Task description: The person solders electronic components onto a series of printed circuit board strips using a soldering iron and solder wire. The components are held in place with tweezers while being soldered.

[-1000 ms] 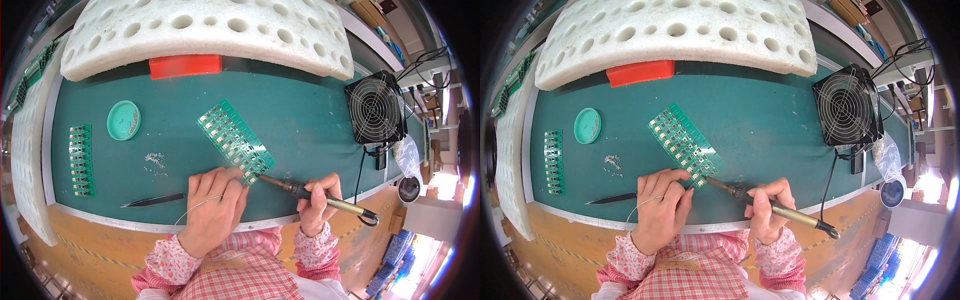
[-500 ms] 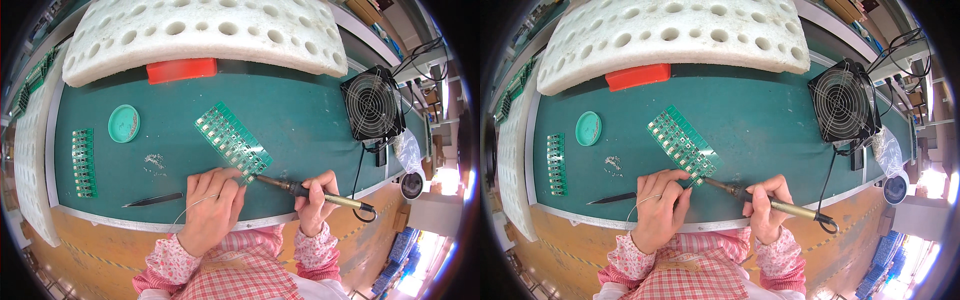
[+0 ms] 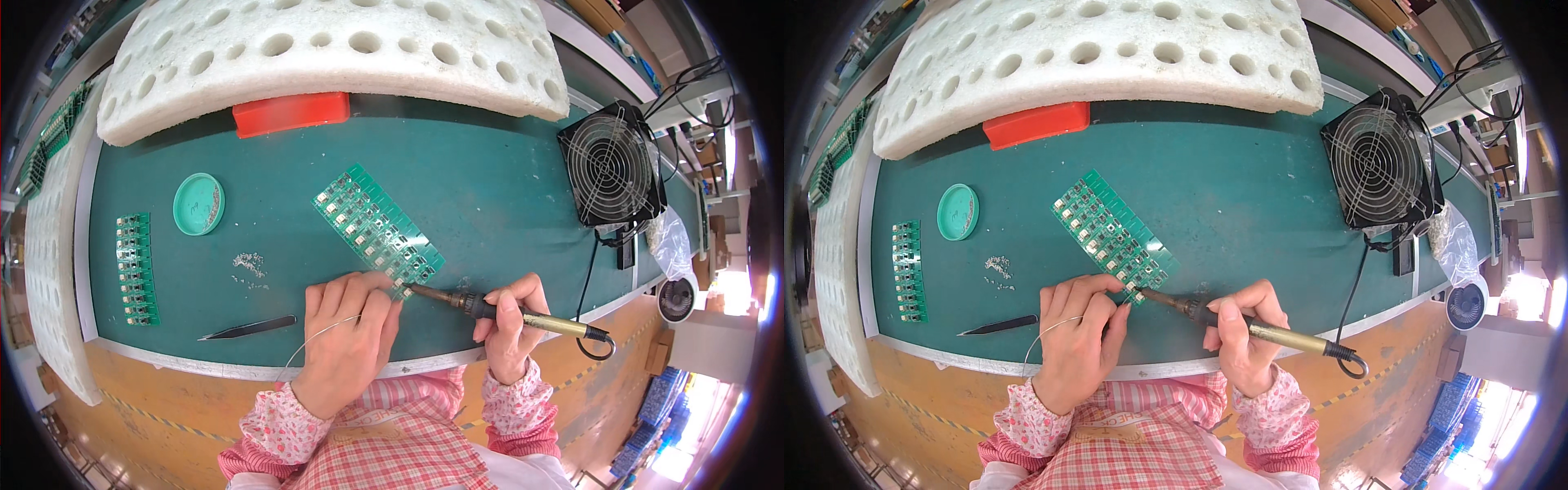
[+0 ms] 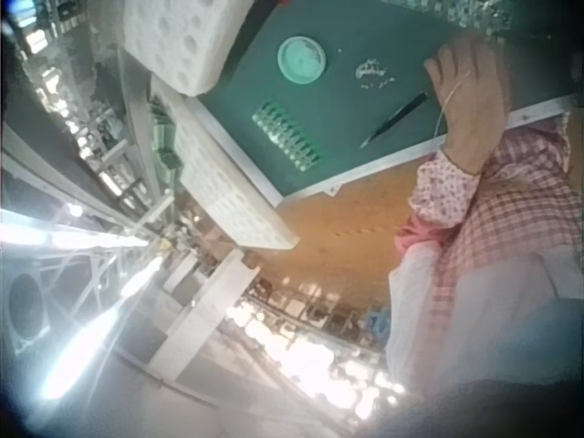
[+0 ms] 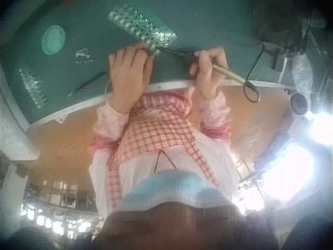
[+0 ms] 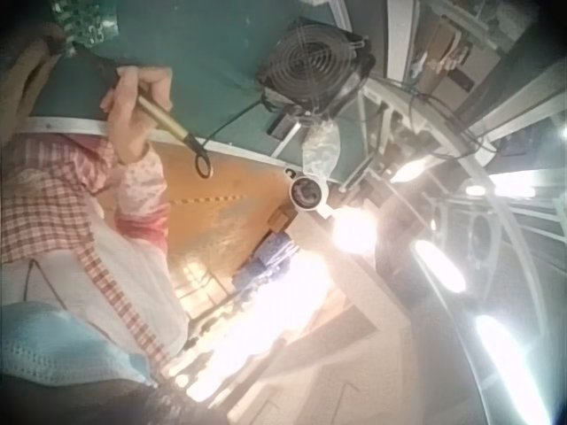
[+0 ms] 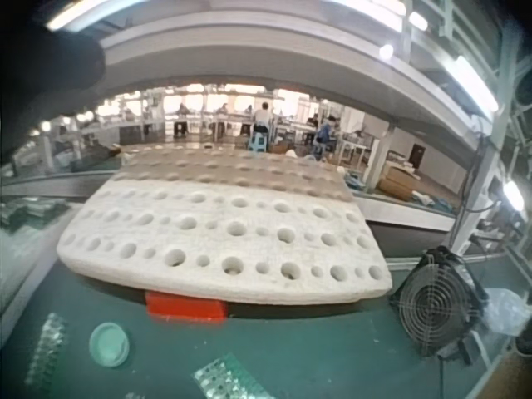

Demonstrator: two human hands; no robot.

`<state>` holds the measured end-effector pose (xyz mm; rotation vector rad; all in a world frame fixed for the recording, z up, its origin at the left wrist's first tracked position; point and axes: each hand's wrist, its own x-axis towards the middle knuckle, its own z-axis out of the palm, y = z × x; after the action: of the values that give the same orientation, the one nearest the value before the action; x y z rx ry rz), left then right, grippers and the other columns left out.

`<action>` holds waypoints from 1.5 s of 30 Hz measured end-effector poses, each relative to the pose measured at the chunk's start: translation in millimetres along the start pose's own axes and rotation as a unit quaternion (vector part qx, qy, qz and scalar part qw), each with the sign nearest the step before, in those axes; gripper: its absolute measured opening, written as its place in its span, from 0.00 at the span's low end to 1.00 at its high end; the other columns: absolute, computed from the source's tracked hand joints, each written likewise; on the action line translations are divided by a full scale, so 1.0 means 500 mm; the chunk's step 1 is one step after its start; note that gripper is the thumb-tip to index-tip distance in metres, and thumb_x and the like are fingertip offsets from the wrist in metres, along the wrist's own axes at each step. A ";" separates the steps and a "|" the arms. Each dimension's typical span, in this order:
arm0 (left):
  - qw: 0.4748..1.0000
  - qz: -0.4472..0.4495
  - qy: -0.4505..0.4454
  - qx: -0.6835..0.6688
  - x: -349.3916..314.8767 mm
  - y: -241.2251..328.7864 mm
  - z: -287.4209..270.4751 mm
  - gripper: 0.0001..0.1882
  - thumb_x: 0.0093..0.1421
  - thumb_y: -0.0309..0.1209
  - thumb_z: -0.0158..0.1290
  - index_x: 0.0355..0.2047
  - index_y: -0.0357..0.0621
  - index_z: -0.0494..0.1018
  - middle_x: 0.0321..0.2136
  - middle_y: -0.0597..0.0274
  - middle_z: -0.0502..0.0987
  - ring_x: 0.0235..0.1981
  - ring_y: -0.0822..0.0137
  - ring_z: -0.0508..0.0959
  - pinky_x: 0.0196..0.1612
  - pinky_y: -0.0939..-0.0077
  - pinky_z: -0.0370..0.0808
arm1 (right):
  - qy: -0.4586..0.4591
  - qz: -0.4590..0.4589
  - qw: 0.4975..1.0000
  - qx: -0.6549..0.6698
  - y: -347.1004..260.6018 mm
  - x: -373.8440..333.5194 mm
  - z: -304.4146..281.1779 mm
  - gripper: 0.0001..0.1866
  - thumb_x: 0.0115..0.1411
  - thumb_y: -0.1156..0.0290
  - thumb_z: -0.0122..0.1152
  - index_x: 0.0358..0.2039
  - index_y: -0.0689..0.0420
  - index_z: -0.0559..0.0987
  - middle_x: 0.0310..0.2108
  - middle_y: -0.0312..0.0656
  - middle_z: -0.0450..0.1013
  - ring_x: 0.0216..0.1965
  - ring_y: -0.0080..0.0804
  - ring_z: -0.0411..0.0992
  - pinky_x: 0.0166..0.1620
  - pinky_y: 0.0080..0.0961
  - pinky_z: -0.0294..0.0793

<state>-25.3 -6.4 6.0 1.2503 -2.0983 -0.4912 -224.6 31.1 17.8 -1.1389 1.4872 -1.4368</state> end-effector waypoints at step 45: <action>0.999 0.029 -0.012 -0.035 -0.007 0.011 0.010 0.10 0.51 0.24 0.61 0.28 0.44 0.69 0.44 0.62 0.77 0.45 0.55 0.76 0.47 0.58 0.64 | -0.042 -0.361 0.903 -0.228 -0.020 -0.044 -0.040 0.09 0.54 0.78 0.65 0.35 0.61 0.74 0.15 0.36 0.71 0.14 0.29 0.70 0.18 0.25 0.69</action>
<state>-30.8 -0.7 4.4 1.1452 -2.1122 -0.5521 -235.8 58.6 28.0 -2.1867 1.4423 -1.4918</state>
